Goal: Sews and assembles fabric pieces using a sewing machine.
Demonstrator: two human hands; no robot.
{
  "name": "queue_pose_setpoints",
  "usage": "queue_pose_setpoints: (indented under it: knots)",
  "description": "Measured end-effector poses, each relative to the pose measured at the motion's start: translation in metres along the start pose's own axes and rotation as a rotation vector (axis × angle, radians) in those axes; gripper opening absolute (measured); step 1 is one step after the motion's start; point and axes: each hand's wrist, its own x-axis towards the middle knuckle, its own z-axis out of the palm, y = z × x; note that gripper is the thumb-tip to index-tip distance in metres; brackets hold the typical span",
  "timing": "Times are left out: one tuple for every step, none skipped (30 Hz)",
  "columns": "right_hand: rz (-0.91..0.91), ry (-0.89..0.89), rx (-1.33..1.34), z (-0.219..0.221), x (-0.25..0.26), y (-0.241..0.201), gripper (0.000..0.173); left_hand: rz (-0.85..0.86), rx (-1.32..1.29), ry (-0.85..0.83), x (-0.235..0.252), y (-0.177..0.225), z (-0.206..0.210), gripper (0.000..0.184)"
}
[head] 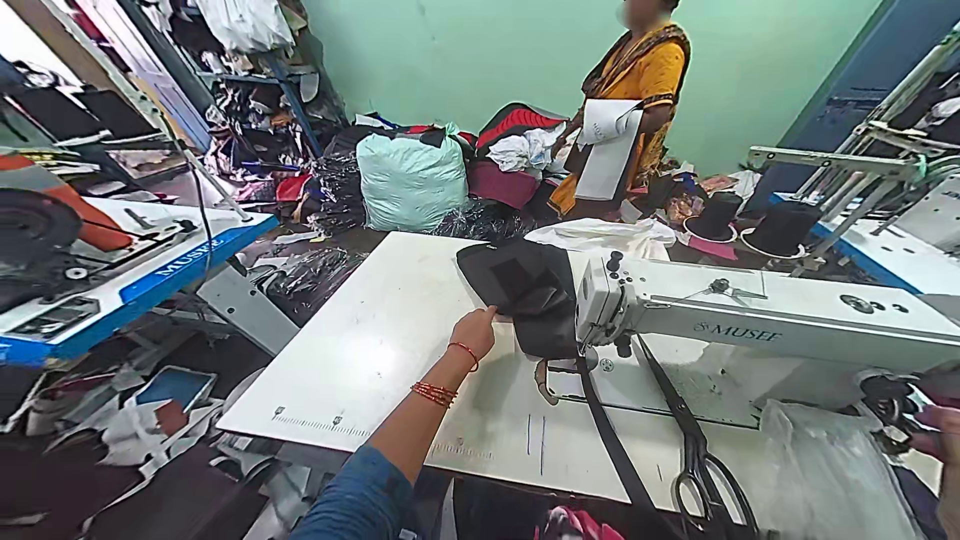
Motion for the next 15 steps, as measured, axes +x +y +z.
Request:
queue_pose_setpoints:
  knots:
    - [-0.034,-0.052,-0.032,0.009,-0.007,-0.007,0.027,0.003,-0.026,0.055,0.002,-0.007,0.004,0.057]
    - [-0.078,-0.116,-0.056,0.021,-0.017,-0.015,0.031,0.004,-0.040,0.097,0.007,-0.013,0.007,0.063]
    - [-0.120,-0.189,-0.081,0.036,-0.030,-0.022,0.033,-0.006,-0.055,0.121,0.014,-0.018,0.009,0.069]
    - [-0.163,-0.273,-0.112,0.053,-0.047,-0.029,0.034,-0.025,-0.070,0.135,0.023,-0.020,0.011,0.074]
    - [-0.205,-0.373,-0.158,0.069,-0.066,-0.032,0.034,-0.045,-0.080,0.140,0.032,-0.019,0.011,0.079]
    - [-0.277,-0.467,-0.204,0.087,-0.088,-0.034,0.032,-0.051,-0.093,0.147,0.041,-0.019,0.011,0.083]
    - [-0.359,-0.556,-0.236,0.104,-0.109,-0.036,0.028,-0.036,-0.109,0.148,0.050,-0.018,0.012,0.084]
    - [-0.429,-0.639,-0.250,0.119,-0.129,-0.036,0.024,-0.006,-0.115,0.141,0.058,-0.018,0.014,0.081]
    - [-0.484,-0.705,-0.248,0.130,-0.146,-0.035,0.022,0.032,-0.109,0.121,0.064,-0.018,0.017,0.075]
    - [-0.513,-0.754,-0.236,0.137,-0.159,-0.034,0.022,0.060,-0.084,0.085,0.067,-0.018,0.017,0.068]
    - [-0.520,-0.784,-0.219,0.141,-0.168,-0.032,0.022,0.082,-0.042,0.060,0.066,-0.019,0.016,0.063]
    - [-0.512,-0.793,-0.205,0.143,-0.173,-0.030,0.022,0.102,0.000,0.048,0.062,-0.020,0.012,0.059]
    - [-0.498,-0.790,-0.199,0.143,-0.174,-0.028,0.022,0.118,0.047,0.041,0.055,-0.021,0.007,0.055]
    - [-0.475,-0.782,-0.195,0.140,-0.172,-0.026,0.022,0.126,0.094,0.027,0.043,-0.022,0.001,0.052]
    - [-0.451,-0.768,-0.195,0.138,-0.170,-0.024,0.022,0.124,0.147,0.004,0.028,-0.022,-0.004,0.050]
